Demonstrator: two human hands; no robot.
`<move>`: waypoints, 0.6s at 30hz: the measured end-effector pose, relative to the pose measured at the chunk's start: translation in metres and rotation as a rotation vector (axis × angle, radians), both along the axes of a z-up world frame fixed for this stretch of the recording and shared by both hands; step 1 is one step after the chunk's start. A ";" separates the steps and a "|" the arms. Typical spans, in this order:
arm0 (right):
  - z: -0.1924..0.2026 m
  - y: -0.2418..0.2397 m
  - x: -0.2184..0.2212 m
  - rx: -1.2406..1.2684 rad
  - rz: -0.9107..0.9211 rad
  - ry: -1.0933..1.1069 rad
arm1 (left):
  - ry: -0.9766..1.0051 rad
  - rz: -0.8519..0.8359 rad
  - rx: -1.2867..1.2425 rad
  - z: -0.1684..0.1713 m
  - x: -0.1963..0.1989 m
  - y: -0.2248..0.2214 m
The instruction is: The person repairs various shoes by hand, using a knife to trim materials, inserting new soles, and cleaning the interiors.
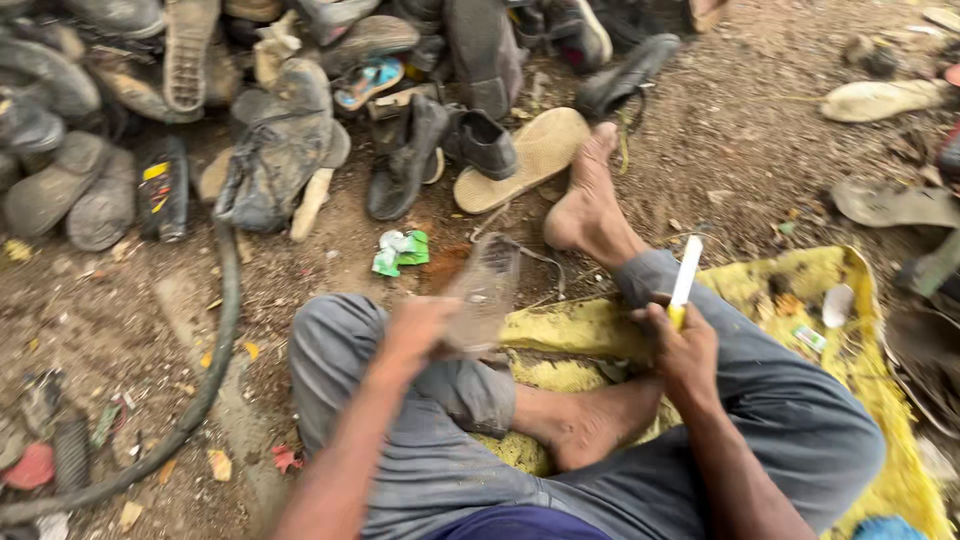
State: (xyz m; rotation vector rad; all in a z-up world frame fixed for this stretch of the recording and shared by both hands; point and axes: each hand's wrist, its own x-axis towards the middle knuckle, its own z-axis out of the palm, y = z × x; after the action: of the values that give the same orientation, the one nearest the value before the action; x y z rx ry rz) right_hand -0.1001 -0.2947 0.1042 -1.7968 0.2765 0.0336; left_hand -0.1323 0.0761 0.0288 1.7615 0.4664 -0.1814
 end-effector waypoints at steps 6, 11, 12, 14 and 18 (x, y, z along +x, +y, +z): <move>0.007 0.007 0.002 0.114 -0.026 0.078 | -0.182 0.291 0.794 0.134 -0.080 0.128; -0.007 0.041 0.011 0.027 0.058 0.107 | -0.272 0.114 0.733 0.108 0.012 0.067; -0.017 0.047 0.016 -0.033 0.118 0.102 | -0.304 0.074 0.732 0.097 0.036 0.056; -0.043 0.042 0.019 -0.104 0.158 0.109 | -0.356 -0.024 0.740 0.067 0.085 0.025; -0.087 0.029 0.016 -0.189 0.272 -0.038 | -0.508 -0.128 1.049 0.013 0.185 -0.030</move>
State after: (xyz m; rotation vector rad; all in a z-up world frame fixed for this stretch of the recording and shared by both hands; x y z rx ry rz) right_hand -0.0842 -0.2660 0.0171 -2.0101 0.0058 0.1703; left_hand 0.0527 0.0457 0.0419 2.7447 0.0427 0.5112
